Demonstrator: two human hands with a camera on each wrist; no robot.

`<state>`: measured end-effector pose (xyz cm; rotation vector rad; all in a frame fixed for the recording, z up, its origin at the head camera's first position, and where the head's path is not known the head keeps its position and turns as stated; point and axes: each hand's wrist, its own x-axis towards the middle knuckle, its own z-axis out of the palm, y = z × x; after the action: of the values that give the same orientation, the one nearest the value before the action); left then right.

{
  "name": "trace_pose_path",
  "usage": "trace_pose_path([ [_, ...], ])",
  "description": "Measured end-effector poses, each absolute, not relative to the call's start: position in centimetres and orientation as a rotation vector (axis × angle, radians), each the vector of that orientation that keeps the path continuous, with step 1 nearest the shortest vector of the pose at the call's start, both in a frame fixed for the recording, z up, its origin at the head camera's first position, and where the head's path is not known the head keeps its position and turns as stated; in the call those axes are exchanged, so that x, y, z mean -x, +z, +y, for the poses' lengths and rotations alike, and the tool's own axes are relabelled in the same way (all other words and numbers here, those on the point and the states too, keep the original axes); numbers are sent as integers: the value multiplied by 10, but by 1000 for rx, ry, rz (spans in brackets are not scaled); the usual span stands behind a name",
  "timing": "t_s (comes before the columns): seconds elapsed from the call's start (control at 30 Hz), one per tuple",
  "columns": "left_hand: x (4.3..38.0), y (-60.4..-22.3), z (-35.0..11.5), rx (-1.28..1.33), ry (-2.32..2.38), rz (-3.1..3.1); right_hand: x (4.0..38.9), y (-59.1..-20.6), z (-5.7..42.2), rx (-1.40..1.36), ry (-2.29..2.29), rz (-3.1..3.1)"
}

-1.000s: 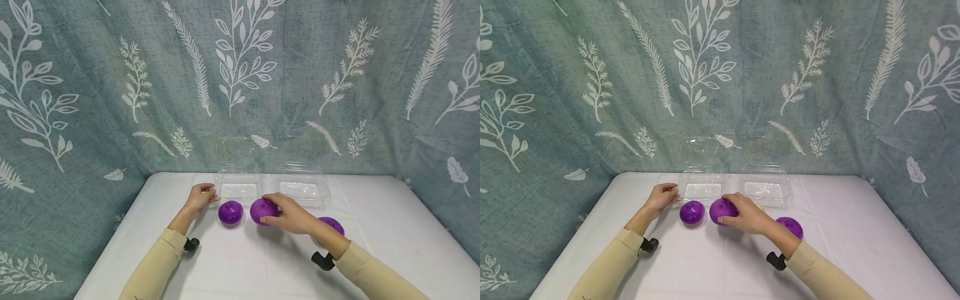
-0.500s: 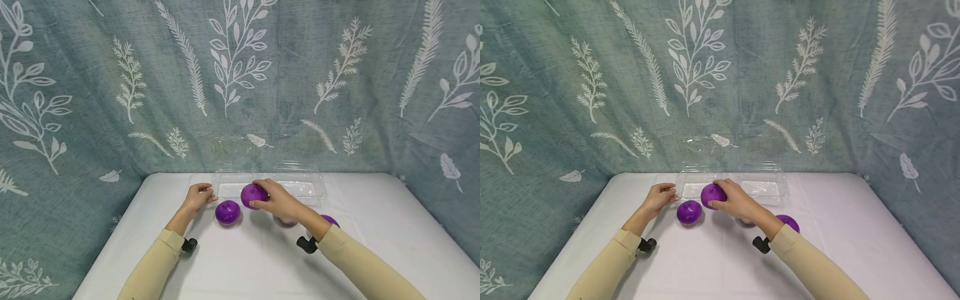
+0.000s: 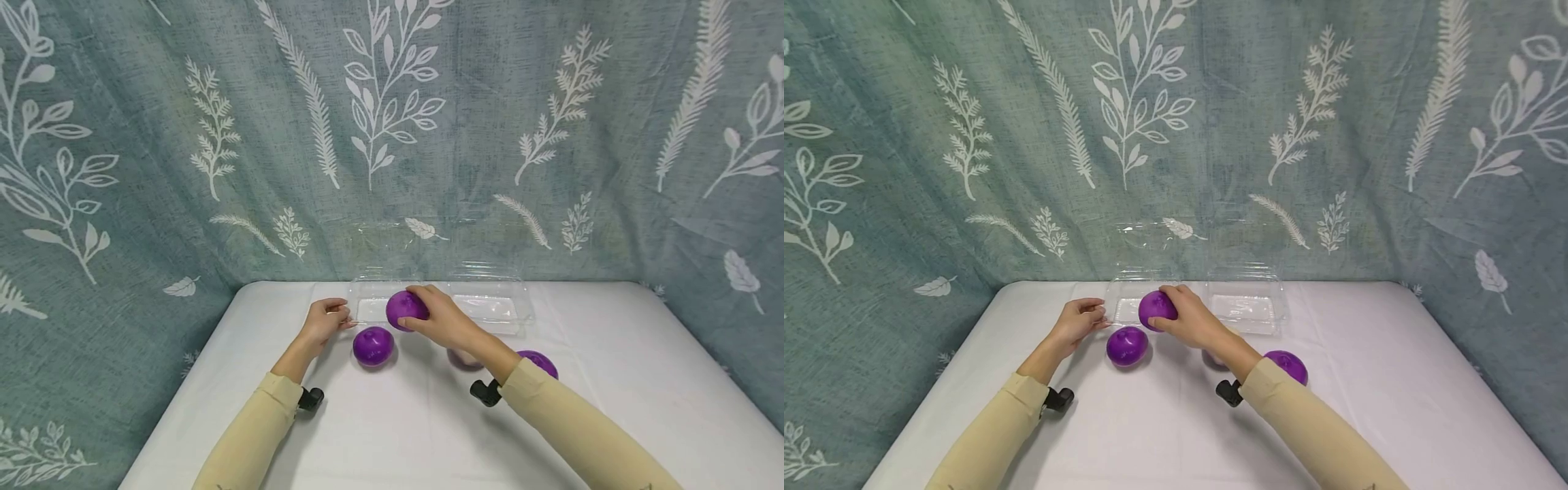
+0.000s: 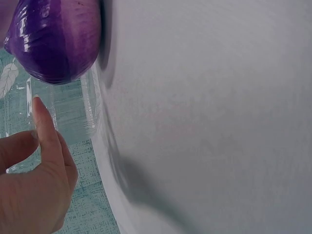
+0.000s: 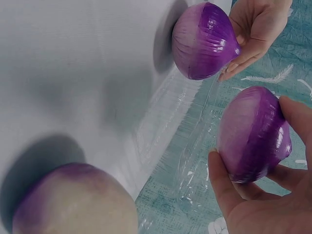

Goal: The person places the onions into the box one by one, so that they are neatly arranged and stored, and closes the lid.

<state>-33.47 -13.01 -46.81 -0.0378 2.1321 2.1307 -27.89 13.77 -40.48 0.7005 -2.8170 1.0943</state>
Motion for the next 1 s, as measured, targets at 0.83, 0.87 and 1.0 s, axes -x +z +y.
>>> trace_pose_path([
  [0.83,338,-470,-128,30,2176,2089,312,-422,116,-633,1126,-2817],
  [0.87,338,-470,-128,27,2176,2091,314,-423,114,-642,1133,-2805],
  [1.0,339,-471,-128,29,2176,2093,323,-430,108,-665,1154,-2774],
])
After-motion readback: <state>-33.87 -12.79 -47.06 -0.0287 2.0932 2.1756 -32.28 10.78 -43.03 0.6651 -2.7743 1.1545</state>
